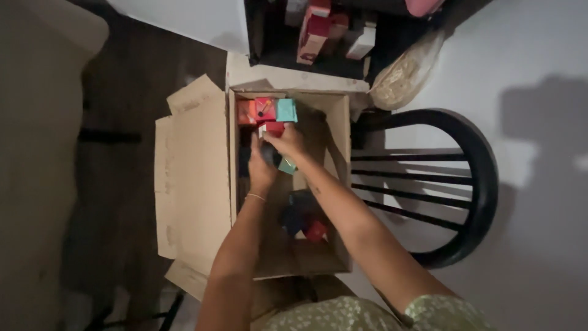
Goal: The person organizes various small boxes and packages from a cardboard box onto a black shelf. They pick up items one by one, including colorful boxes and a teal package, and place them on the shelf.
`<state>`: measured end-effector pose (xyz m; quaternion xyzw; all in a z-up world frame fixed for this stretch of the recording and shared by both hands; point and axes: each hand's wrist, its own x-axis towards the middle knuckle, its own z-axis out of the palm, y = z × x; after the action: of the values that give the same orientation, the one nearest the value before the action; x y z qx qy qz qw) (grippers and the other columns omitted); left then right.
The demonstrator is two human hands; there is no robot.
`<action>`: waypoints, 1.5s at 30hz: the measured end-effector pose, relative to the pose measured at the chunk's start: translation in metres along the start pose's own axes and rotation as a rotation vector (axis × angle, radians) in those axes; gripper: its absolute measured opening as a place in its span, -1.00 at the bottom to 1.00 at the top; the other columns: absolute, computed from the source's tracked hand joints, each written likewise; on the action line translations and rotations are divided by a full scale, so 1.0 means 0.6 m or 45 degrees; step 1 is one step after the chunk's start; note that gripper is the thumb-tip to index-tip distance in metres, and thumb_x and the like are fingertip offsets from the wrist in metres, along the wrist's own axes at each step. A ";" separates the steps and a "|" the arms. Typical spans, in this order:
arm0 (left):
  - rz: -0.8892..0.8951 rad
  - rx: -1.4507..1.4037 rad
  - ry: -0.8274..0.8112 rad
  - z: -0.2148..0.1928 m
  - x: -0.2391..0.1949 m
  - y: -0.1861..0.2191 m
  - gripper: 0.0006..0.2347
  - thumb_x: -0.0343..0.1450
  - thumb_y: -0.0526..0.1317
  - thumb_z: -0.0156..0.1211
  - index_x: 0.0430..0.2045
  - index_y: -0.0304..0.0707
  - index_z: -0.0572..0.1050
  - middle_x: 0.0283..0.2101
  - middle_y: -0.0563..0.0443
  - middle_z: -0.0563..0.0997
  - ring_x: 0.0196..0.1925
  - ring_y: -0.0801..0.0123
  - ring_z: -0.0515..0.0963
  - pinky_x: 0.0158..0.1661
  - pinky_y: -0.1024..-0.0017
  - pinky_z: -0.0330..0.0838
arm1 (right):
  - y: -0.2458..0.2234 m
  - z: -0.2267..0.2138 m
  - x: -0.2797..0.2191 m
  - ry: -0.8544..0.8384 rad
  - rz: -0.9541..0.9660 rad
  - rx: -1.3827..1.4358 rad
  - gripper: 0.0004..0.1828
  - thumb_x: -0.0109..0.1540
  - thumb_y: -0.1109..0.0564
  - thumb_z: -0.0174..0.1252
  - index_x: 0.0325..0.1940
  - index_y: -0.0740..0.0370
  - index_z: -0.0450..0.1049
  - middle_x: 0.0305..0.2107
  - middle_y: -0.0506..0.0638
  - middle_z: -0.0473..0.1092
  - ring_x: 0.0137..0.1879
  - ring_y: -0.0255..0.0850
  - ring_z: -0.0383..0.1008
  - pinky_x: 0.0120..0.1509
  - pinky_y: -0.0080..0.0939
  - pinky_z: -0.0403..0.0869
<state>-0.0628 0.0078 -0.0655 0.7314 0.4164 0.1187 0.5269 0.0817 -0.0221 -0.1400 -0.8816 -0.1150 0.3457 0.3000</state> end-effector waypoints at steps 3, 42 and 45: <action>-0.064 0.095 -0.019 0.012 0.023 -0.051 -0.04 0.19 -0.49 0.16 0.52 -0.08 -0.22 0.28 -0.19 0.51 0.24 -0.18 0.54 0.28 -0.04 0.37 | -0.114 -0.053 -0.102 0.090 0.054 -0.188 0.05 -0.05 -0.50 0.33 0.16 0.41 0.32 -0.04 0.39 0.52 0.10 0.24 0.58 0.18 0.24 0.54; 0.508 0.143 -0.467 0.119 0.087 0.133 -0.48 0.34 -0.04 0.45 0.22 0.00 0.49 0.43 -0.12 0.28 0.32 0.02 0.46 0.27 0.11 0.39 | -0.084 -0.504 -0.054 0.822 -0.631 0.319 -0.17 -0.08 0.08 0.65 0.20 0.16 0.42 -0.08 0.21 0.43 0.09 0.18 0.50 0.11 0.15 0.49; 0.704 0.222 -0.355 0.114 0.098 0.156 -0.56 0.31 -0.17 0.46 0.11 -0.10 0.56 0.32 -0.22 0.41 0.21 -0.11 0.56 0.21 0.10 0.45 | -0.083 -0.483 0.047 0.754 -0.787 0.184 -0.18 -0.01 0.15 0.57 0.26 0.27 0.34 -0.01 0.33 0.36 0.14 0.33 0.43 0.16 0.30 0.47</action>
<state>0.0613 -0.0040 -0.0283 0.8684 0.1341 0.1200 0.4620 0.2993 -0.1011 0.0435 -0.8436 -0.2581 -0.0210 0.4703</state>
